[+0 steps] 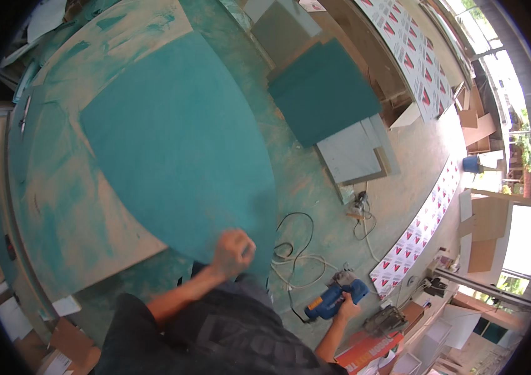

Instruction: The person uses a jigsaw to cut along a curved line on a green wood panel, then picks up and moves another square wood panel.

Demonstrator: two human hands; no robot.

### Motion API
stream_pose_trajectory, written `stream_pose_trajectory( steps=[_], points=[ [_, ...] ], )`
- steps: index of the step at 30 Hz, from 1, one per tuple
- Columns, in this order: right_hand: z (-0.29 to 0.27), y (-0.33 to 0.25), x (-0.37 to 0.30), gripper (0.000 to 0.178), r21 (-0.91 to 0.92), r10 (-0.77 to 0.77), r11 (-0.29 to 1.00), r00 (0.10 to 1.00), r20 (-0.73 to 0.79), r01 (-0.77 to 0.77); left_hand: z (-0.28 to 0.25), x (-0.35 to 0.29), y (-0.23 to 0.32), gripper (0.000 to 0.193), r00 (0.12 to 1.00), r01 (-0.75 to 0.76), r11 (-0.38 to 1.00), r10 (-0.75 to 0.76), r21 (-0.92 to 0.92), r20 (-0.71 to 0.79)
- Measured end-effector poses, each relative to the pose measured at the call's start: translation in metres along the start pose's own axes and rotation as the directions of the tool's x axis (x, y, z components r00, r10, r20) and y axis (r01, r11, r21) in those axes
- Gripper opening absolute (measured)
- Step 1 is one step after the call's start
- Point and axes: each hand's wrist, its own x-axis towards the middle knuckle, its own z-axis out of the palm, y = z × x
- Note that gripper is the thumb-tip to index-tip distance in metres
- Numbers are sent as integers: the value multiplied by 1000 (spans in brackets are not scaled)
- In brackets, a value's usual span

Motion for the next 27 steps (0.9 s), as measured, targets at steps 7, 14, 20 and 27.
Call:
stream_pose_trajectory(
  steps=[7,14,20,27],
  points=[
    [-28,111,-8,8,242,355,894,925,134,-378,64,-149,55,49,244,914,-36,-747,-404,618],
    [-53,159,-10,8,121,327,926,919,221,-358,82,-97,11,65,377,165,-306,-859,-938,347],
    [-50,164,5,9,30,320,942,922,217,-334,23,-128,31,55,449,-48,-123,-889,-991,89],
    [-3,159,19,10,-64,224,975,910,348,-215,-53,-153,19,47,4,-20,272,-962,-962,-273]
  ],
)
